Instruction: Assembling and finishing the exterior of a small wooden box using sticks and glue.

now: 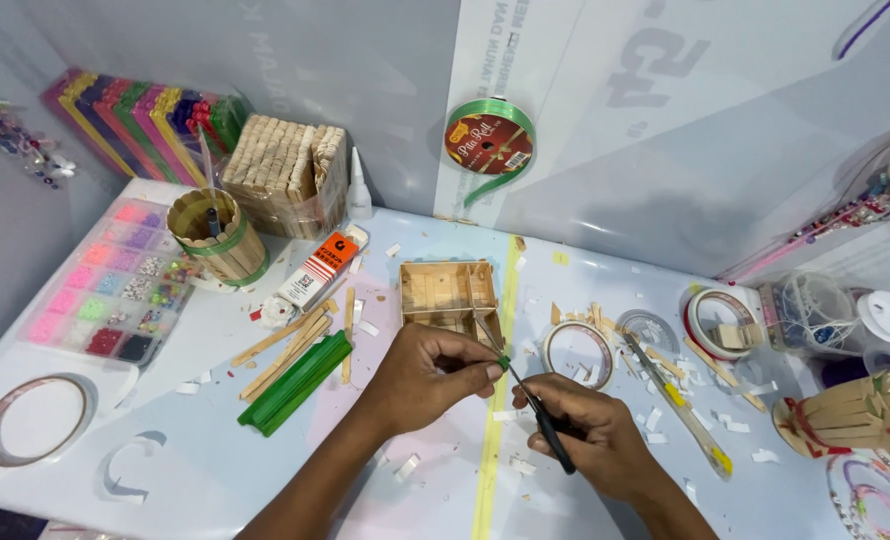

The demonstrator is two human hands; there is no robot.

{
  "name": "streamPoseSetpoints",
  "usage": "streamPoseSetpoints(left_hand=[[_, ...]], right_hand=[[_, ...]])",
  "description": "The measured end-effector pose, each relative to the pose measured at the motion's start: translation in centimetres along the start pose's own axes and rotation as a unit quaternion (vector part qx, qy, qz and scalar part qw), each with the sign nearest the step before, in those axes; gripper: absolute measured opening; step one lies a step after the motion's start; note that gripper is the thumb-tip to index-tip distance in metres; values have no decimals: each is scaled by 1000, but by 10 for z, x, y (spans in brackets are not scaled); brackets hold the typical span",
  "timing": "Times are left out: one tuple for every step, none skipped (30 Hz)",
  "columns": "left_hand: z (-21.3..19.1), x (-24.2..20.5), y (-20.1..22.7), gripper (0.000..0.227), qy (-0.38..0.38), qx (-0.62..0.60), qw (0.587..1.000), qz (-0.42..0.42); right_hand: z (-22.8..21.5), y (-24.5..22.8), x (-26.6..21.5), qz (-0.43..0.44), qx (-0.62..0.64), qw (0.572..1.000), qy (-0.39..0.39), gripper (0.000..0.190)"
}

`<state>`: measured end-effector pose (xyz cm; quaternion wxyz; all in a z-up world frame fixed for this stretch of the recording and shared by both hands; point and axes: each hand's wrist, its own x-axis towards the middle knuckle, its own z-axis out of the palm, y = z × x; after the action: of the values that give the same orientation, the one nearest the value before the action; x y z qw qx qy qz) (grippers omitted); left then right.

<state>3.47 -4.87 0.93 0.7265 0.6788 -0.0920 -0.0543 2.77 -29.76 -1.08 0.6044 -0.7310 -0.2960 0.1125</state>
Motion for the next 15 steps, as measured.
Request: streamPoseSetpoints(left_hand=[[0, 0, 0, 15, 1, -3, 1000, -8], [0, 0, 1, 16, 2, -6, 1000, -15], [0, -1, 2, 16, 3, -6, 1000, -14], [0, -2, 4, 15, -2, -8, 1000, -1], [-1, -2, 5, 14, -7, -10, 1000, 12], [0, -2, 6, 14, -7, -9, 1000, 13], [0, -3, 6, 13, -5, -10, 1000, 18], [1, -3, 7, 13, -4, -11, 1000, 23], [1, -2, 8, 13, -2, -10, 1000, 25], [2, -2, 8, 16, 10, -8, 1000, 10], [3, -3, 9, 18, 22, -7, 1000, -7], [4, -4, 8, 18, 24, -7, 1000, -8], [4, -3, 8, 16, 33, -2, 999, -4], [5, -3, 9, 14, 43, 2, 999, 0], [5, -3, 7, 14, 42, 3, 999, 0]], right_hand=[[0, -1, 1, -12, -8, 1000, -4, 49], [0, -2, 2, -25, -17, 1000, -8, 48], [-1, 4, 0, -26, -17, 999, -9, 48], [-1, 10, -1, -42, -5, 999, 1, 51], [-2, 16, -3, -59, 7, 998, 11, 56], [-2, 16, -2, -60, 7, 998, 11, 56], [-2, 16, -2, -62, 5, 998, 12, 55], [-2, 16, -1, -64, 3, 998, 14, 55], [-4, 16, -1, -65, 3, 998, 12, 55], [-5, 17, -1, -30, 43, 998, 38, 54], [-6, 18, -2, 8, 83, 995, 63, 54], [-11, 13, -2, 8, 84, 995, 61, 54], [-16, 9, 0, 87, 61, 991, 86, 46], [-22, 4, 1, 166, 38, 979, 110, 39], [-28, 8, 0, 165, 38, 979, 110, 39]])
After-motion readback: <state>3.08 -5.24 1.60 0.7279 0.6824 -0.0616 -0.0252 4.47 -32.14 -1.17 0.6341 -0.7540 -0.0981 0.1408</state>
